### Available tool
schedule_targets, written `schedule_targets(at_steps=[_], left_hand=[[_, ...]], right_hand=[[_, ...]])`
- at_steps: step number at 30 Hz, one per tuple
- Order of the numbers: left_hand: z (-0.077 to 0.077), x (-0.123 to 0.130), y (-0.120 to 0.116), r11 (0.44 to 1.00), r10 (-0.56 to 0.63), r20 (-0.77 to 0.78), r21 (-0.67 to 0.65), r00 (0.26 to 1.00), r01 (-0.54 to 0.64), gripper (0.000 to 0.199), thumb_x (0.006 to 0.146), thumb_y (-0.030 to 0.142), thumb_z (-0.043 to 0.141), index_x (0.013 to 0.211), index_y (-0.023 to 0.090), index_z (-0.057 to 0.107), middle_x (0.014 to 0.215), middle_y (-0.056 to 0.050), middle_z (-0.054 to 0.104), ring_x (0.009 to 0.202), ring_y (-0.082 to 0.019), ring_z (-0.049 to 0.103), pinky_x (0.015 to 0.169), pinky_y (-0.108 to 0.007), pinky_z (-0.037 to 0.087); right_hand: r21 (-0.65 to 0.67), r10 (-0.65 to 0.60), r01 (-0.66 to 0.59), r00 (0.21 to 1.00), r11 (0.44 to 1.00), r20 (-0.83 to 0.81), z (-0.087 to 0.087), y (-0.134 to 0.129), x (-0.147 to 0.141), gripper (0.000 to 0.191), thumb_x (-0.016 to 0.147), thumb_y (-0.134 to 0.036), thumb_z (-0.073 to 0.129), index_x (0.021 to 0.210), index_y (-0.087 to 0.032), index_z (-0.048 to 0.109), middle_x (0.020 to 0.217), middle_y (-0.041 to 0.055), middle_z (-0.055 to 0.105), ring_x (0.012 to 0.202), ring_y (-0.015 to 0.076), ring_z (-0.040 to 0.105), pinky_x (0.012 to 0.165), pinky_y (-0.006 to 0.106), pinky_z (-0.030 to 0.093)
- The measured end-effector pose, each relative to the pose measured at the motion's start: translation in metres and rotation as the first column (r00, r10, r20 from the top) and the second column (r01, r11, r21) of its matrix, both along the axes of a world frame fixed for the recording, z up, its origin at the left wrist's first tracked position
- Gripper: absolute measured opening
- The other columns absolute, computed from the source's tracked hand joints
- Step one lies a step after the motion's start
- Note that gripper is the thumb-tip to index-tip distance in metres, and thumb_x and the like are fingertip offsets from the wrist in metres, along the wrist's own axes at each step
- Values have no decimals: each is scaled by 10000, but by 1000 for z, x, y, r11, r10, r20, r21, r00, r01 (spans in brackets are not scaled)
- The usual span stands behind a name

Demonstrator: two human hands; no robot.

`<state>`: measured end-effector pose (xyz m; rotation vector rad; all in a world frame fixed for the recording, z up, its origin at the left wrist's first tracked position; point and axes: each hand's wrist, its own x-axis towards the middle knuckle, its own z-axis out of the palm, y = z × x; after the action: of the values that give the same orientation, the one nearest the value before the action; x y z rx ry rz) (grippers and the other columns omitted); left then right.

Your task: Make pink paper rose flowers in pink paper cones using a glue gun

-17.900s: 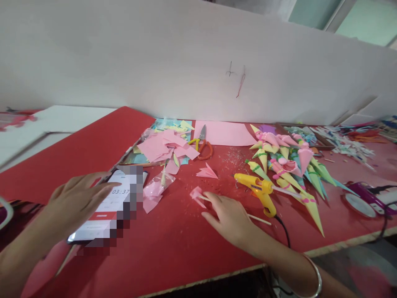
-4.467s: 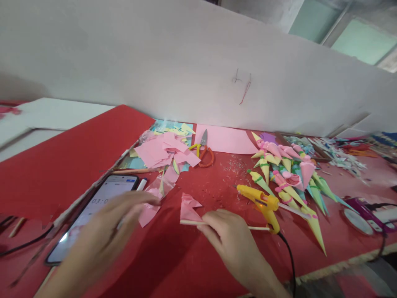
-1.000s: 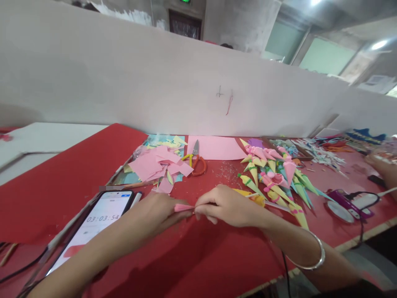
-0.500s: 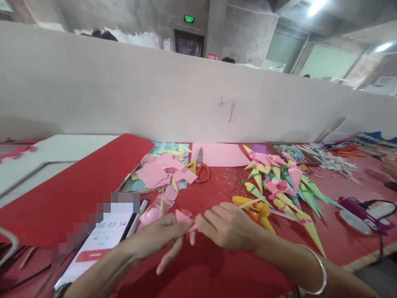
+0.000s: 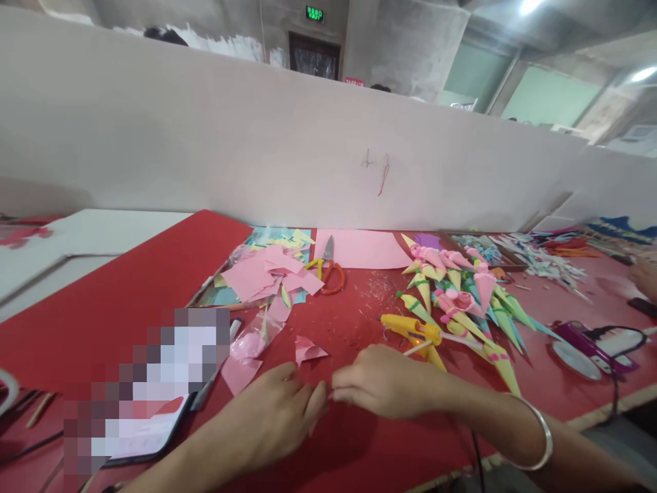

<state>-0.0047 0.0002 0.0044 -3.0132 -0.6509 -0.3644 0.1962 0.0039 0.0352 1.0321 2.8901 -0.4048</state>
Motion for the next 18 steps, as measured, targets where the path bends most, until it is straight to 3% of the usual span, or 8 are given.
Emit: schedule_targets(at_steps=[2, 4, 5, 9, 11, 12, 16, 18], left_hand=[[1, -1, 1, 999, 3, 30, -41, 1000, -1, 480, 942, 135, 150, 737, 166, 583, 525, -48, 567, 417, -161, 439, 476, -289, 328], [5, -2, 3, 945, 133, 67, -309, 989, -106, 432, 951, 232, 198, 697, 181, 545, 527, -30, 551, 419, -146, 434, 447, -265, 317], [7, -3, 4, 844, 227, 66, -512, 972, -163, 416, 951, 299, 216, 681, 188, 513, 508, -8, 524, 408, -132, 423, 425, -245, 310], [15, -3, 6, 112, 356, -23, -991, 934, -67, 441, 920, 478, 181, 697, 200, 442, 353, 82, 369, 270, -82, 301, 323, -187, 240], [15, -3, 5, -8, 328, -7, -1000, 945, -4, 452, 907, 505, 173, 712, 198, 441, 321, 98, 332, 242, -75, 249, 307, -187, 231], [13, -3, 4, 36, 319, 3, -999, 948, -9, 441, 910, 501, 180, 731, 196, 442, 344, 94, 357, 259, -77, 275, 318, -188, 255], [6, -4, -1, 706, 238, 34, -693, 971, -148, 464, 949, 451, 153, 724, 191, 465, 522, 26, 507, 423, -116, 439, 414, -228, 312], [5, -4, -3, 918, 143, 34, -378, 989, -120, 517, 973, 369, 115, 675, 187, 497, 547, -5, 547, 449, -139, 447, 441, -266, 284]], right_hand=[[-47, 18, -21, 998, 999, -66, 2, 1, 0, 267, 947, -258, 419, 787, -200, 625, 704, -12, 710, 636, 130, 640, 523, 229, 305], [13, -6, 8, 995, 1000, -95, 2, -1, -3, 256, 949, -248, 414, 804, -186, 616, 725, -6, 703, 622, 124, 622, 523, 231, 311], [87, -16, 24, 996, 996, -91, 1, -2, -5, 239, 947, -245, 417, 823, -177, 610, 738, 4, 698, 607, 127, 610, 507, 237, 303], [459, 116, -74, 991, 885, -65, -5, -9, -12, 186, 917, -131, 411, 836, -146, 578, 721, 33, 646, 605, 152, 568, 454, 265, 273], [559, 167, -108, 984, 822, -55, -8, -13, -13, 217, 906, -86, 378, 807, -147, 561, 667, 29, 612, 606, 162, 559, 448, 272, 281], [573, 160, -105, 986, 813, -47, -8, -14, -12, 225, 904, -81, 370, 795, -149, 554, 642, 26, 601, 591, 165, 557, 441, 274, 279], [385, 39, -37, 999, 922, 4, -5, -20, -9, 173, 906, -137, 410, 818, -162, 557, 644, 18, 639, 536, 161, 576, 413, 269, 236], [194, -28, 29, 1000, 981, -8, 1, -21, -7, 195, 931, -221, 411, 831, -174, 571, 659, 10, 672, 520, 154, 589, 420, 263, 229]])
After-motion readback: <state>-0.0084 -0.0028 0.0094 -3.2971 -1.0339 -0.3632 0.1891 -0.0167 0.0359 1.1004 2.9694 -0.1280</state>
